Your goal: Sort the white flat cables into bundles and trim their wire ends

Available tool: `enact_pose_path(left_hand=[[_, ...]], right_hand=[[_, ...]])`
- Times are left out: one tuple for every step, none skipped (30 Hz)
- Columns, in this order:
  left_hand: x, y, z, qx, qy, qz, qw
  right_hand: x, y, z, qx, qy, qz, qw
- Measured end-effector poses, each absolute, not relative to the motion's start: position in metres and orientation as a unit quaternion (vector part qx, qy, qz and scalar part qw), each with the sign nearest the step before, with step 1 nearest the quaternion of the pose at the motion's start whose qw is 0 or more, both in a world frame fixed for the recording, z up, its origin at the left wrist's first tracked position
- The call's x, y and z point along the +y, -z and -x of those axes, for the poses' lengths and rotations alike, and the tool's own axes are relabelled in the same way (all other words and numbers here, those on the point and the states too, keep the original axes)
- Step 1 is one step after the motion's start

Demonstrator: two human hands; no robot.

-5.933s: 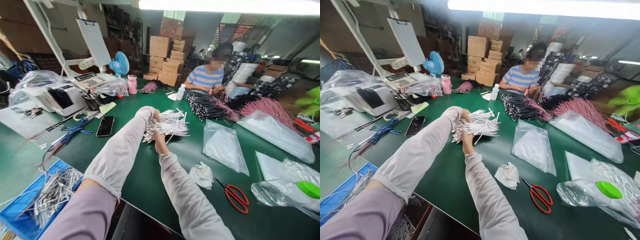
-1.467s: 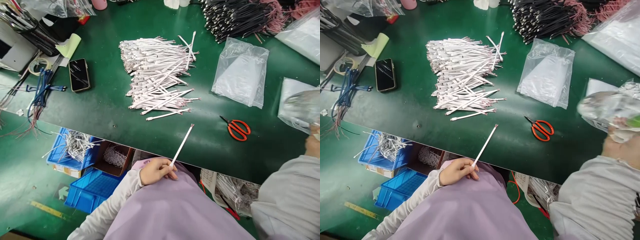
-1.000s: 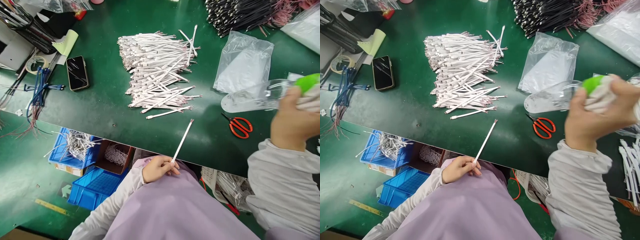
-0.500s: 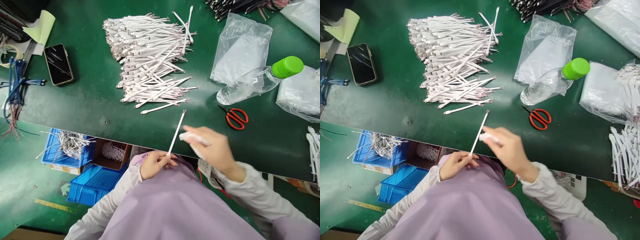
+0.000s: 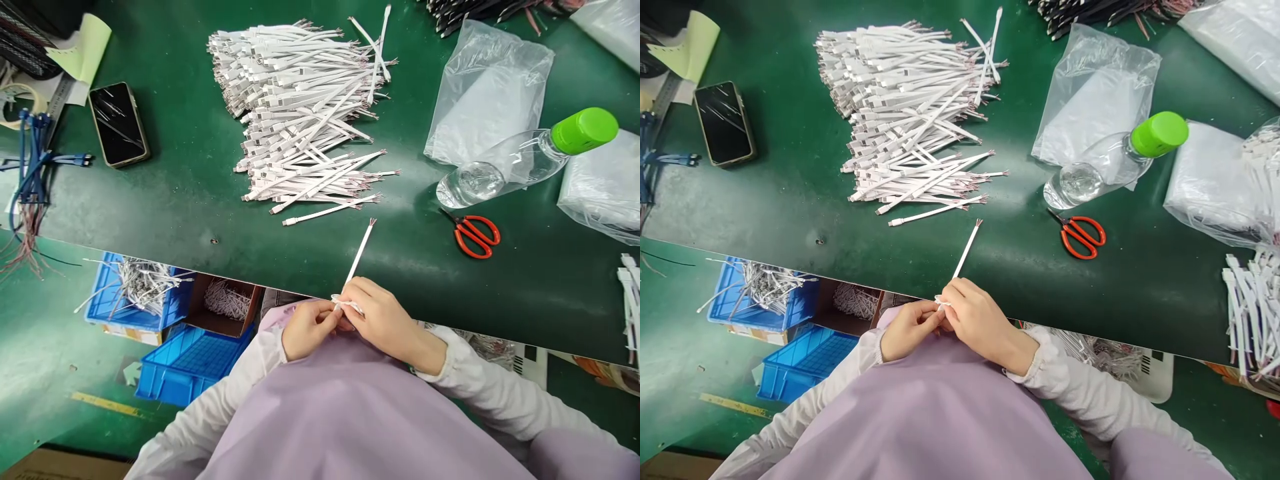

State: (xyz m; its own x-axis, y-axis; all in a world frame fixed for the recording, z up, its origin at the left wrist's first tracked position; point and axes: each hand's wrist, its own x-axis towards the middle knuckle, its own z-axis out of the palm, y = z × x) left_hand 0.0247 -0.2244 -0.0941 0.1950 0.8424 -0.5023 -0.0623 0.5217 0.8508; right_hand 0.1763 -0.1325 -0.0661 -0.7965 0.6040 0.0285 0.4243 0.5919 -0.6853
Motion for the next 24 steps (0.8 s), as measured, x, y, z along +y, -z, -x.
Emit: enact_pose_path(left_hand=[[-0.2242, 0.0936, -0.0247, 0.543, -0.330, -0.363, 0.682], [-0.2241, 0.0932, -0.0246, 0.545, -0.328, -0.362, 0.681], [-0.2240, 0.0929, -0.0246, 0.548, -0.327, -0.359, 0.682], [-0.2240, 0.0929, -0.0247, 0.550, -0.326, -0.357, 0.681], [-0.2241, 0.0930, -0.0248, 0.553, -0.325, -0.359, 0.678], [-0.2242, 0.0932, -0.0250, 0.556, -0.325, -0.364, 0.673], [-0.2243, 0.0936, -0.0252, 0.559, -0.325, -0.371, 0.667], [-0.2244, 0.0940, -0.0255, 0.560, -0.326, -0.377, 0.661], [-0.2245, 0.0943, -0.0257, 0.561, -0.327, -0.380, 0.659], [-0.2247, 0.0945, -0.0259, 0.561, -0.327, -0.380, 0.659], [-0.2248, 0.0946, -0.0260, 0.561, -0.326, -0.377, 0.661], [-0.2249, 0.0945, -0.0261, 0.560, -0.325, -0.374, 0.663], [-0.2250, 0.0943, -0.0261, 0.562, -0.323, -0.374, 0.663], [-0.2251, 0.0939, -0.0260, 0.567, -0.320, -0.379, 0.658], [-0.2252, 0.0933, -0.0259, 0.574, -0.315, -0.389, 0.647], [-0.2252, 0.0927, -0.0258, 0.582, -0.311, -0.402, 0.635], [-0.2252, 0.0920, -0.0257, 0.588, -0.308, -0.413, 0.624], [-0.2252, 0.0913, -0.0255, 0.592, -0.306, -0.419, 0.617], [-0.2252, 0.0906, -0.0253, 0.592, -0.307, -0.422, 0.614], [-0.2250, 0.0899, -0.0251, 0.591, -0.307, -0.420, 0.616], [-0.2248, 0.0892, -0.0250, 0.590, -0.308, -0.415, 0.621], [-0.2245, 0.0886, -0.0248, 0.589, -0.308, -0.410, 0.625], [-0.2241, 0.0882, -0.0248, 0.589, -0.306, -0.408, 0.627], [-0.2237, 0.0881, -0.0249, 0.591, -0.304, -0.411, 0.624]], right_hand=[[-0.1327, 0.0662, -0.1757, -0.884, -0.346, 0.287, 0.125], [-0.1327, 0.0663, -0.1751, -0.886, -0.338, 0.290, 0.128], [-0.1328, 0.0664, -0.1747, -0.888, -0.327, 0.295, 0.134], [-0.1329, 0.0663, -0.1744, -0.888, -0.323, 0.297, 0.137], [-0.1331, 0.0660, -0.1741, -0.888, -0.326, 0.294, 0.136], [-0.1334, 0.0656, -0.1741, -0.889, -0.334, 0.286, 0.129], [-0.1337, 0.0650, -0.1742, -0.890, -0.343, 0.278, 0.116], [-0.1338, 0.0644, -0.1744, -0.891, -0.348, 0.272, 0.102], [-0.1338, 0.0638, -0.1746, -0.894, -0.346, 0.269, 0.092], [-0.1335, 0.0632, -0.1749, -0.898, -0.335, 0.272, 0.087], [-0.1330, 0.0626, -0.1750, -0.901, -0.321, 0.279, 0.088], [-0.1325, 0.0620, -0.1751, -0.901, -0.312, 0.288, 0.093], [-0.1320, 0.0614, -0.1751, -0.896, -0.314, 0.297, 0.099], [-0.1316, 0.0608, -0.1750, -0.889, -0.328, 0.303, 0.100], [-0.1314, 0.0603, -0.1749, -0.880, -0.350, 0.307, 0.097], [-0.1312, 0.0600, -0.1749, -0.870, -0.375, 0.308, 0.089], [-0.1310, 0.0600, -0.1750, -0.861, -0.396, 0.309, 0.080], [-0.1306, 0.0604, -0.1753, -0.855, -0.409, 0.309, 0.073], [-0.1299, 0.0611, -0.1757, -0.853, -0.410, 0.313, 0.074], [-0.1291, 0.0621, -0.1761, -0.853, -0.403, 0.319, 0.084], [-0.1283, 0.0631, -0.1765, -0.853, -0.394, 0.329, 0.098], [-0.1278, 0.0639, -0.1767, -0.850, -0.386, 0.341, 0.112], [-0.1278, 0.0644, -0.1764, -0.845, -0.385, 0.349, 0.123], [-0.1284, 0.0645, -0.1758, -0.840, -0.390, 0.354, 0.127]])
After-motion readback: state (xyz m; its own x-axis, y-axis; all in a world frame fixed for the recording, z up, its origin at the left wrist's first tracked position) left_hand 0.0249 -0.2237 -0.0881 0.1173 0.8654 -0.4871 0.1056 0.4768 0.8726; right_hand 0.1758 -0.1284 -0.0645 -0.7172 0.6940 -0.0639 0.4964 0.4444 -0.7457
